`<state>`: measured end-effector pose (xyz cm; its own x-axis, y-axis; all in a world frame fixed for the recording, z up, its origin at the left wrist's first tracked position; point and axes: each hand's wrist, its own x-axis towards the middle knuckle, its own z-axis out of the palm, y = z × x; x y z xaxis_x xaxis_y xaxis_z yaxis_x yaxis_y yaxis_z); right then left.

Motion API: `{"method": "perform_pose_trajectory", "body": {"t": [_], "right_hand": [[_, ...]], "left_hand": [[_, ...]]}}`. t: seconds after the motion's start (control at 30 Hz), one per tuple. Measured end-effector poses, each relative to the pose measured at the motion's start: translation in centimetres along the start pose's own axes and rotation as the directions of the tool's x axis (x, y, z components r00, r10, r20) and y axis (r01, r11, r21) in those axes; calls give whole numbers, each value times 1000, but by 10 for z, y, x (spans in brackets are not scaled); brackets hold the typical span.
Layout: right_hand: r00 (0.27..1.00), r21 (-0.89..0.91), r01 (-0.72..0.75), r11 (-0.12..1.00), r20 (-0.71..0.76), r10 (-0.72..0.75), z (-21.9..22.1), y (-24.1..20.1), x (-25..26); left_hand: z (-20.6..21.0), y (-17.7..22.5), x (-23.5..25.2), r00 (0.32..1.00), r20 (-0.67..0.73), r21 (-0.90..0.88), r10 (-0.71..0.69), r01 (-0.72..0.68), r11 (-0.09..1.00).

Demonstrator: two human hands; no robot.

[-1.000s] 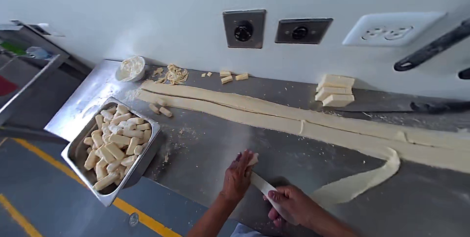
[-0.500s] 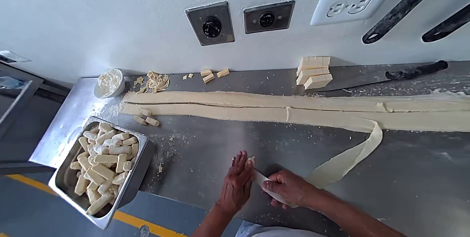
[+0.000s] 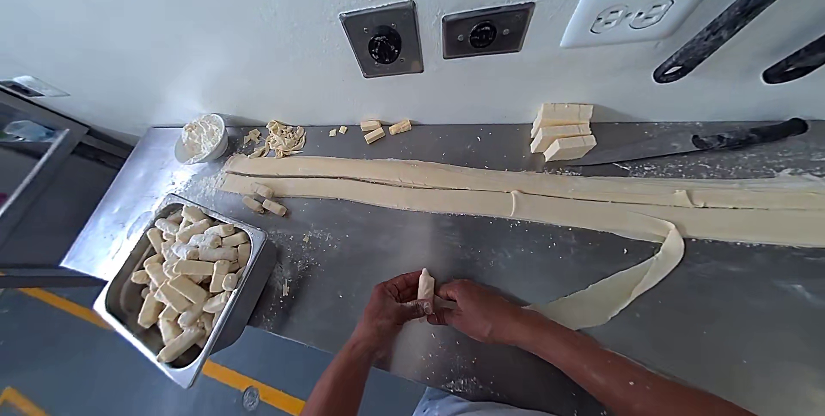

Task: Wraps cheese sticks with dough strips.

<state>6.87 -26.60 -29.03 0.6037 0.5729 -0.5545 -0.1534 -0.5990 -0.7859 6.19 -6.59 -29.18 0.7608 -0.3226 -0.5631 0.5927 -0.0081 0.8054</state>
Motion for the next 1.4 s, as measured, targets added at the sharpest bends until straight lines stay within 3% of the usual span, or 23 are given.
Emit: {"method": "perform_pose_trajectory", "body": {"t": [0.1, 0.23, 0.3, 0.4, 0.5, 0.67, 0.8, 0.93, 1.0, 1.03, 1.1, 1.17, 1.23, 1.33, 1.4], "right_hand": [[998, -154, 35, 987, 54, -26, -15, -26, 9], [996, 21, 63, 998, 64, -64, -41, -22, 17], [999, -116, 25, 993, -23, -28, -53, -18, 21], [994, -462, -66, 885, -104, 20, -51, -19, 26], [972, -543, 93, 834, -132, -194, -37, -36, 21], [841, -452, 442, 775, -91, -533, -3, -46, 22], [606, -463, 640, 613, -185, -773, 23, -33, 32], [447, -584, 632, 510, -263, -855, 63, -23, 32], [458, -579, 619, 530, -281, -843, 76, -13, 29], [493, -564, 606, 561, -286, -821, 75, -7, 27], [570, -587, 521, 620, -302, -764, 56, 7, 26], [642, -623, 396, 674, -337, -688, 24, 28, 28], [710, -640, 289, 711, -355, -608, -6, 46, 28], [744, -667, 263, 697, -319, -587, -22, 61, 33], [793, -615, 261, 744, -304, -528, -27, 52, 35]], "left_hand": [[-11, 14, 0, 1000, 10, 22, -2, 2, 1000], [-35, 13, -1, 979, -194, 1, 64, -65, 998], [-48, 13, -4, 962, -267, -126, 56, -92, 988], [-46, 13, -12, 982, -189, -292, 17, -73, 954], [-30, 13, -14, 995, -102, -348, 7, -42, 937], [-10, 3, -20, 995, -8, -416, 99, -94, 904], [-15, -6, -27, 983, 30, -511, 183, -142, 848], [3, -6, -38, 983, -184, -519, -31, -70, 852], [7, -19, -43, 954, -292, -447, -64, -77, 891], [3, -23, -45, 934, -355, -372, -42, -100, 923], [-30, -14, -53, 863, -487, -146, 135, -233, 961], [-84, 17, -66, 703, -637, 117, 317, -318, 941], [-134, 59, -78, 500, -773, 323, 389, -217, 921], [-196, 118, -85, 256, -862, 454, 438, 3, 891], [-236, 138, -84, 186, -854, 510, 485, 122, 852]]}}
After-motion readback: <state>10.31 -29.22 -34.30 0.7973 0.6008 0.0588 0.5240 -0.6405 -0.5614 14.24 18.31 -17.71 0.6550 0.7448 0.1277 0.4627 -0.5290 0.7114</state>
